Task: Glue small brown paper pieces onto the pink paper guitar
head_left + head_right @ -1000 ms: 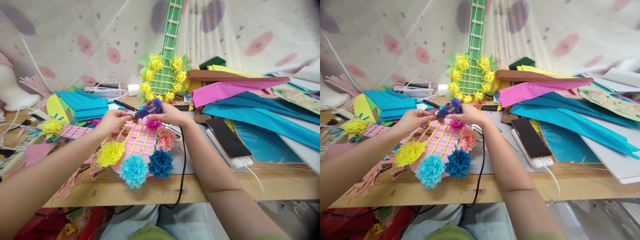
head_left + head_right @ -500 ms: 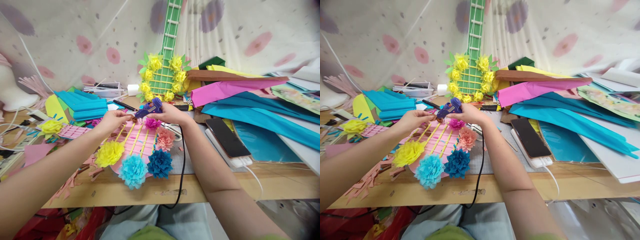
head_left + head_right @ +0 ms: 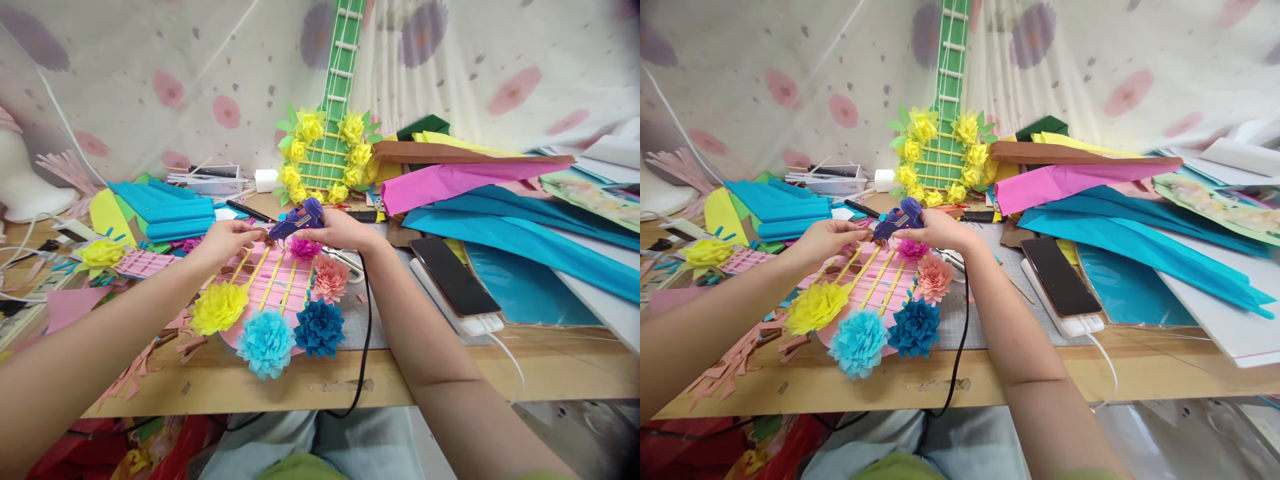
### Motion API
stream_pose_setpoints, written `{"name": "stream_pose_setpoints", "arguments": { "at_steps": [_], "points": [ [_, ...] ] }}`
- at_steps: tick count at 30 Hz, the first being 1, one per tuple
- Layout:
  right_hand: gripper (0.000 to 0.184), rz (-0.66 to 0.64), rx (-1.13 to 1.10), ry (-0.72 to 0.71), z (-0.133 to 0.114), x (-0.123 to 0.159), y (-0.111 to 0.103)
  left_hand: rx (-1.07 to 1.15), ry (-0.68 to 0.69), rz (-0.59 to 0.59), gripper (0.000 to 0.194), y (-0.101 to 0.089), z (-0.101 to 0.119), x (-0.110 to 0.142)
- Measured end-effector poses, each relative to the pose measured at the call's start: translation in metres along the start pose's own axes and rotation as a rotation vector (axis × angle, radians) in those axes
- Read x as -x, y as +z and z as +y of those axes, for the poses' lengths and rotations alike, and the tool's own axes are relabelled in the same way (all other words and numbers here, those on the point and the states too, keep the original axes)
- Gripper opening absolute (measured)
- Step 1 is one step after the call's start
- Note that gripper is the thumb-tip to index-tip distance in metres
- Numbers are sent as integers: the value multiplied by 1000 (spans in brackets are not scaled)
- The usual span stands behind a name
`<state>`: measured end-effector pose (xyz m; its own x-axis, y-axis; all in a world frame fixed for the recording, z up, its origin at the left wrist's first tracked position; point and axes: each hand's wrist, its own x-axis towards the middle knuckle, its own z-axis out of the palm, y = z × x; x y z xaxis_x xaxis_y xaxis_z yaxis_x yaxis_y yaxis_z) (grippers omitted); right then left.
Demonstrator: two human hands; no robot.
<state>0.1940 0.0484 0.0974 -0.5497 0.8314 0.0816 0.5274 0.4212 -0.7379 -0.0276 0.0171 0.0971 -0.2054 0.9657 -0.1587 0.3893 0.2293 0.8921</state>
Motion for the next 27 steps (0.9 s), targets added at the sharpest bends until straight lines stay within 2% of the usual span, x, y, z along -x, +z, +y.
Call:
{"name": "stream_pose_setpoints", "arguments": {
  "at_steps": [3, 9, 21, 27],
  "points": [
    [40, -23, 10, 2, -1, 3, -3, -9, -14, 12, 27, 0, 1, 2],
    [39, 50, 14, 22, 4, 5, -8, -35, -109, 2, 26, 0, 6, 6],
    [35, 24, 46, 11, 0, 1, -3, -2, -61, -58, 28, -1, -8, -5],
    [36, 38, 54, 11, 4, 0, -2, 16, -85, -65, 25, -1, -6, -5]
  ]
}}
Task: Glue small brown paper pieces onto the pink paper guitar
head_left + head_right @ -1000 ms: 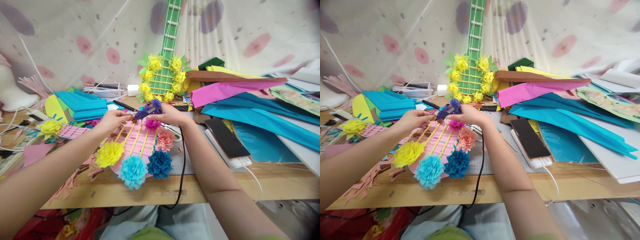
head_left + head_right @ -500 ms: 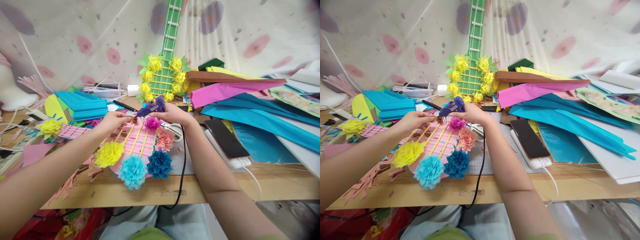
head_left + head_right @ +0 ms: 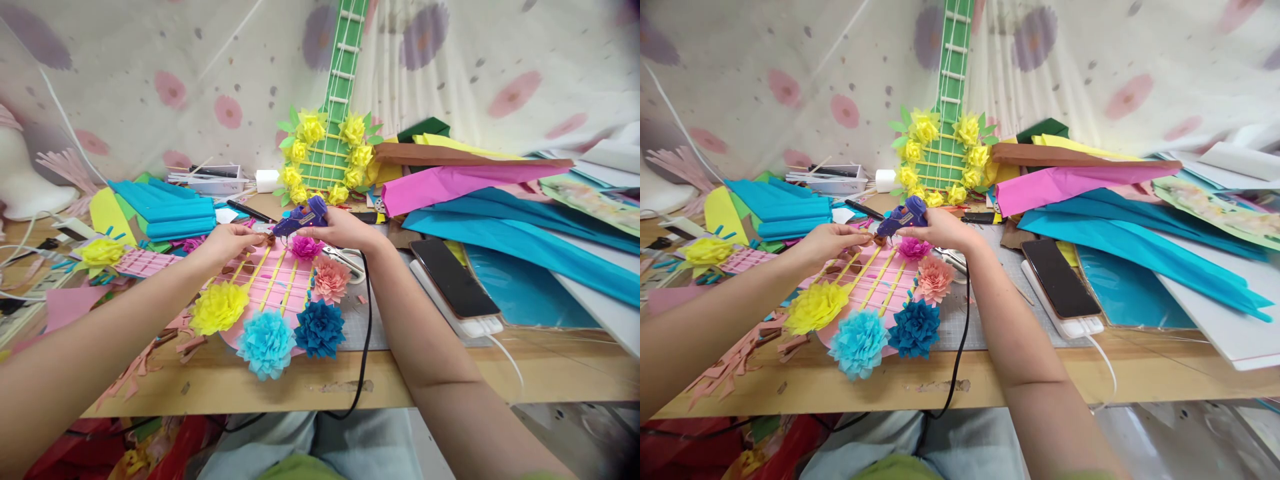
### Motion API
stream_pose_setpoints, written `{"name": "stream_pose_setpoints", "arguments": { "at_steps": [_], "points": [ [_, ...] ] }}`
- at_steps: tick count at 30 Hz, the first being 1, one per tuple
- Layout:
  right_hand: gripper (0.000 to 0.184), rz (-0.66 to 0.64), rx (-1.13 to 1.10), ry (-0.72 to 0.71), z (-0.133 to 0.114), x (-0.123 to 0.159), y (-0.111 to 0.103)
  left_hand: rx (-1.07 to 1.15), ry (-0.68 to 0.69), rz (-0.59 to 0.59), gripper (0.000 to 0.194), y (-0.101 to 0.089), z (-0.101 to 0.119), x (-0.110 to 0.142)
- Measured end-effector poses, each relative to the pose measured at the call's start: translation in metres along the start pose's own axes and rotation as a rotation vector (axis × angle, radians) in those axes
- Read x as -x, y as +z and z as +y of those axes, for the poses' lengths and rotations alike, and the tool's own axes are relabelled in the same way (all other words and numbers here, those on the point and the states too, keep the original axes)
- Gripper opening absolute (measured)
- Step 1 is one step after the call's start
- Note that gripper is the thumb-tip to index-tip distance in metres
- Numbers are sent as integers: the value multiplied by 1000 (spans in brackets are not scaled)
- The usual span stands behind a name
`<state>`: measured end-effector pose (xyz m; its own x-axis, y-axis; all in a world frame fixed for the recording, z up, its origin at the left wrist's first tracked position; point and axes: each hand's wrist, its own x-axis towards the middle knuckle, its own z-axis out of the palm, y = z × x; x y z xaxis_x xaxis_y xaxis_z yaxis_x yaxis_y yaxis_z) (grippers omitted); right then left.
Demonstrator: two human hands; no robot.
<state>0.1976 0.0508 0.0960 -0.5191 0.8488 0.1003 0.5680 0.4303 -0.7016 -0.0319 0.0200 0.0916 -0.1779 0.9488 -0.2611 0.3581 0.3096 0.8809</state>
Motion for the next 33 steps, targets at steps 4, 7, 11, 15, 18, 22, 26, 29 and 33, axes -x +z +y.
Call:
{"name": "stream_pose_setpoints", "arguments": {
  "at_steps": [4, 7, 11, 15, 18, 22, 26, 29, 33],
  "points": [
    [37, 17, 5, -28, 3, -1, 0, 19, -13, -23, 23, 1, 2, 3],
    [38, 28, 5, -13, 4, 0, -2, 24, -43, -35, 26, 0, 3, 5],
    [41, 77, -20, 75, 3, 5, -9, 48, -54, -50, 31, -7, 3, 4],
    [43, 200, -45, 182, 11, 11, -25, 104, -27, -26, 30, -18, 3, 1],
    [43, 313, -58, 229, 25, 16, -39, 118, -27, 1, 31, -24, 1, 0],
    [41, 379, -112, 244, 46, 22, -51, 104, -9, 25, 28, -23, 0, 1],
    [45, 242, -208, 286, 73, 24, -47, 88, -11, 46, 24, -19, 1, 5],
    [48, 166, -213, 340, 96, 19, -37, 65, 9, 48, 23, -17, 2, 6],
    [49, 215, -230, 317, 121, 9, -22, 99, 74, 50, 28, -17, -2, 5]
  ]
}}
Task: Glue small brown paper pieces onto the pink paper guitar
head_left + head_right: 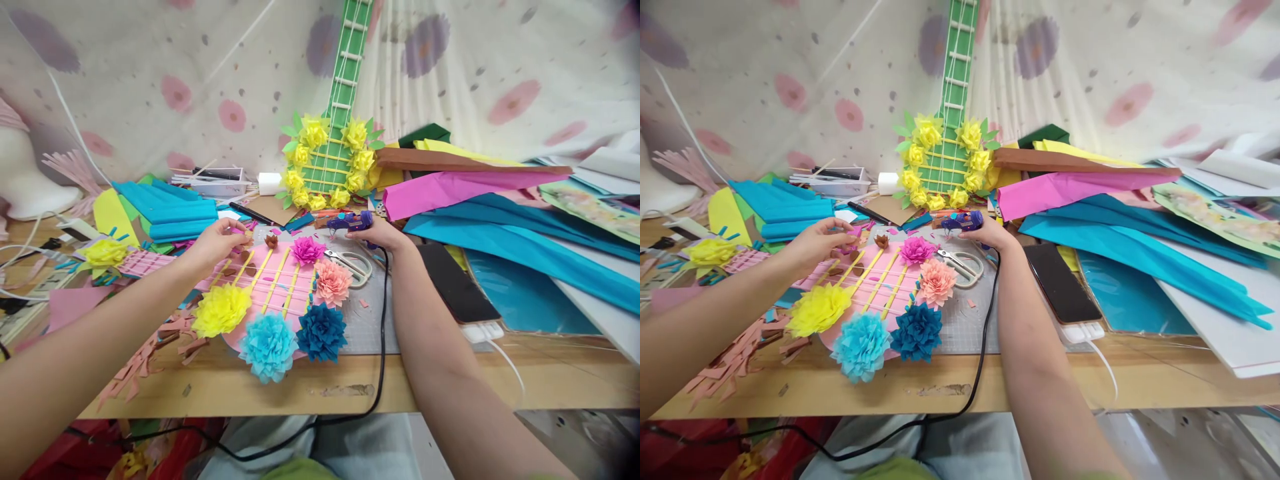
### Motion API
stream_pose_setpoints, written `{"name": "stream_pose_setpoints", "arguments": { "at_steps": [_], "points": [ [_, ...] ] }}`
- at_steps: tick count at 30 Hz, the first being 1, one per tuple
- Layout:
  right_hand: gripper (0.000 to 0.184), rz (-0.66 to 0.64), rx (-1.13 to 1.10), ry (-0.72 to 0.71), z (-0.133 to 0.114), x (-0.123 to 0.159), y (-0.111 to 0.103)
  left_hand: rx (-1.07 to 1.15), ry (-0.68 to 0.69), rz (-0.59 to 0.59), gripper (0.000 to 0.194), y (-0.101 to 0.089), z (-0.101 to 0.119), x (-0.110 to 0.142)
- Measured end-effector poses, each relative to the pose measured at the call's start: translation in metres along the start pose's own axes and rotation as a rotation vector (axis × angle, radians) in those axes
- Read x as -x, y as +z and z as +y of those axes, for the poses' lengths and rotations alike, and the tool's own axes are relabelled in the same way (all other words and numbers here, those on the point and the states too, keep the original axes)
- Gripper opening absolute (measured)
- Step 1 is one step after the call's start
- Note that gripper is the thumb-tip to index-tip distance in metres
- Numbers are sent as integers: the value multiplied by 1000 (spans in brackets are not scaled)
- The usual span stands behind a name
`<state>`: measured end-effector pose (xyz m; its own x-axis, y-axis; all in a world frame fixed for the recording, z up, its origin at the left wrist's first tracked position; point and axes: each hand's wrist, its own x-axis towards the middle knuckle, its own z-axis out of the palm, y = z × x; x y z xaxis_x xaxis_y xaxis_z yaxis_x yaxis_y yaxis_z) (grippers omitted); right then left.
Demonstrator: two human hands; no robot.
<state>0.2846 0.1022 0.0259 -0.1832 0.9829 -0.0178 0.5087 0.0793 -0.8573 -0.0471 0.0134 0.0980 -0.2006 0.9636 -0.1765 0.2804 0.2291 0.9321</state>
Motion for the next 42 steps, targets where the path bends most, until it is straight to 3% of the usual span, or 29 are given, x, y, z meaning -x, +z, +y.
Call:
{"name": "stream_pose_setpoints", "arguments": {
  "at_steps": [3, 7, 17, 22, 31, 42],
  "points": [
    [46, 35, 40, 30, 10, -6, 5, -22, 49, 13, 27, -1, -5, -3],
    [47, 18, 88, 57, 14, -8, 5, -54, 100, -69, 23, -1, -11, -6],
    [52, -29, 59, 65, 13, -6, 3, -176, 11, -78, 19, 4, -8, -4],
    [54, -18, 62, 107, 10, -3, 3, -246, -23, -148, 15, 7, -2, -5],
    [49, -17, 68, 87, 11, -4, 3, -461, 219, -77, 10, 12, -13, -9],
    [48, -5, 59, 110, 11, -5, 3, -572, 264, -67, 5, 16, -12, -12]
  ]
}}
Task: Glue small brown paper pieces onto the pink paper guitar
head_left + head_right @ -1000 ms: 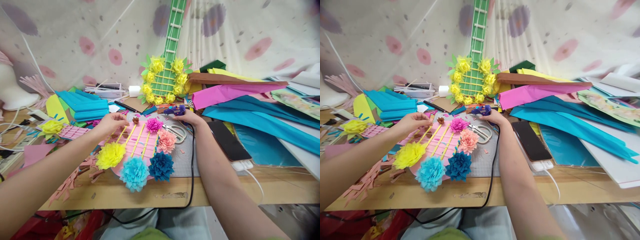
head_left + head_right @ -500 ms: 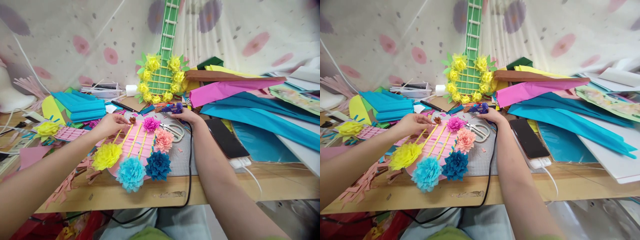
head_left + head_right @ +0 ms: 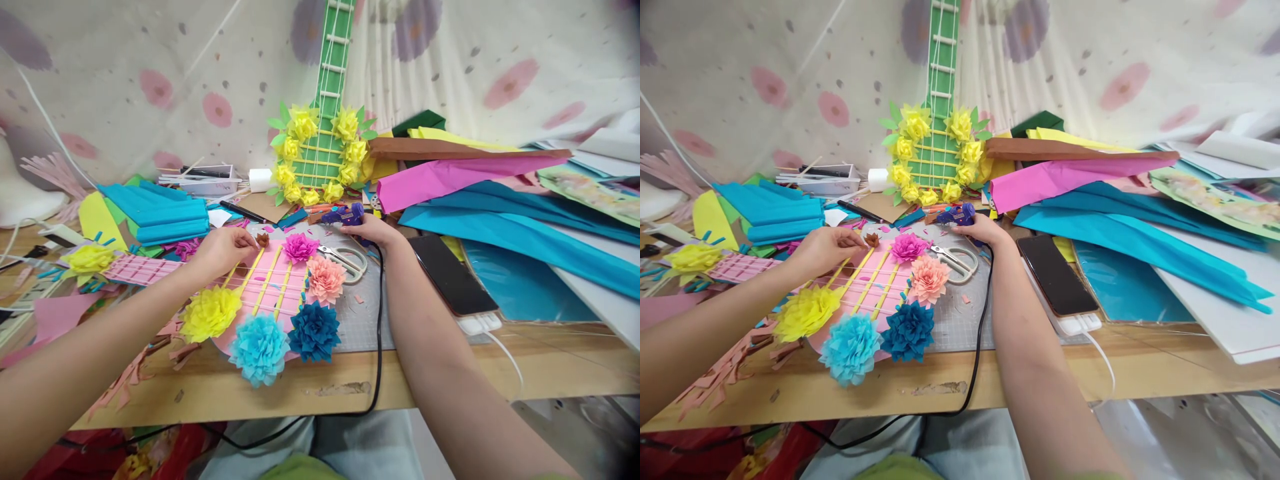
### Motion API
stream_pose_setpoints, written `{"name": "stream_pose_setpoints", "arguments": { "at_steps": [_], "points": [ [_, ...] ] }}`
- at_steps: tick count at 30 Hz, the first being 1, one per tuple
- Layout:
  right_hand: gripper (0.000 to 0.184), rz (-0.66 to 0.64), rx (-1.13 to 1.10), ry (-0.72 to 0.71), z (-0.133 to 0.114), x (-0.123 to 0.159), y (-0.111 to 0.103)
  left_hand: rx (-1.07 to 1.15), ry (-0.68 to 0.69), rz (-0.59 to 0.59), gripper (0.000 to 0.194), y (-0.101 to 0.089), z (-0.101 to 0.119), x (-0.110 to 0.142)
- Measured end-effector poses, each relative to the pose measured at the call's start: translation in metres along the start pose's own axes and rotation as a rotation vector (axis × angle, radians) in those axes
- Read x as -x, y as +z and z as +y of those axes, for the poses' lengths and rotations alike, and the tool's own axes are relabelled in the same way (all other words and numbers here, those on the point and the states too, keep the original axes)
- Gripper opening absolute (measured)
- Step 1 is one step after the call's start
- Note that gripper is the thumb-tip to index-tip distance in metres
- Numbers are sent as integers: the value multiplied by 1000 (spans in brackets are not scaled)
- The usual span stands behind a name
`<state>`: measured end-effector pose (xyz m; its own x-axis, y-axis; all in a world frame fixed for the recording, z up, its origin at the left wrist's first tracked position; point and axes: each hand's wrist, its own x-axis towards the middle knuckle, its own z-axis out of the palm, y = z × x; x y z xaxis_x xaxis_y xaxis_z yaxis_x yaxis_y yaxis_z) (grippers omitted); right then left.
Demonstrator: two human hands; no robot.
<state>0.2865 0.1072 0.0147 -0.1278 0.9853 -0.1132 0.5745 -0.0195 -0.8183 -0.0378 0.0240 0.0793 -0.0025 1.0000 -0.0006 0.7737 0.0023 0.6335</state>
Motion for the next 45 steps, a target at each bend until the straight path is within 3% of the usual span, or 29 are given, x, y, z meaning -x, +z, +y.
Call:
{"name": "stream_pose_setpoints", "arguments": {
  "at_steps": [12, 30, 37, 45],
  "points": [
    [48, -10, 2, 2, -2, 1, 0, -64, -16, 71, 12, 4, -2, -2],
    [44, 2, 14, 9, 3, -3, 1, -209, -58, 27, 15, 6, 6, -3],
    [42, 11, 48, -15, 6, -6, 1, -195, -72, 22, 36, 5, 9, -2],
    [45, 16, 59, -11, 9, -7, 0, -218, -41, 8, 29, 2, 5, -4]
  ]
}}
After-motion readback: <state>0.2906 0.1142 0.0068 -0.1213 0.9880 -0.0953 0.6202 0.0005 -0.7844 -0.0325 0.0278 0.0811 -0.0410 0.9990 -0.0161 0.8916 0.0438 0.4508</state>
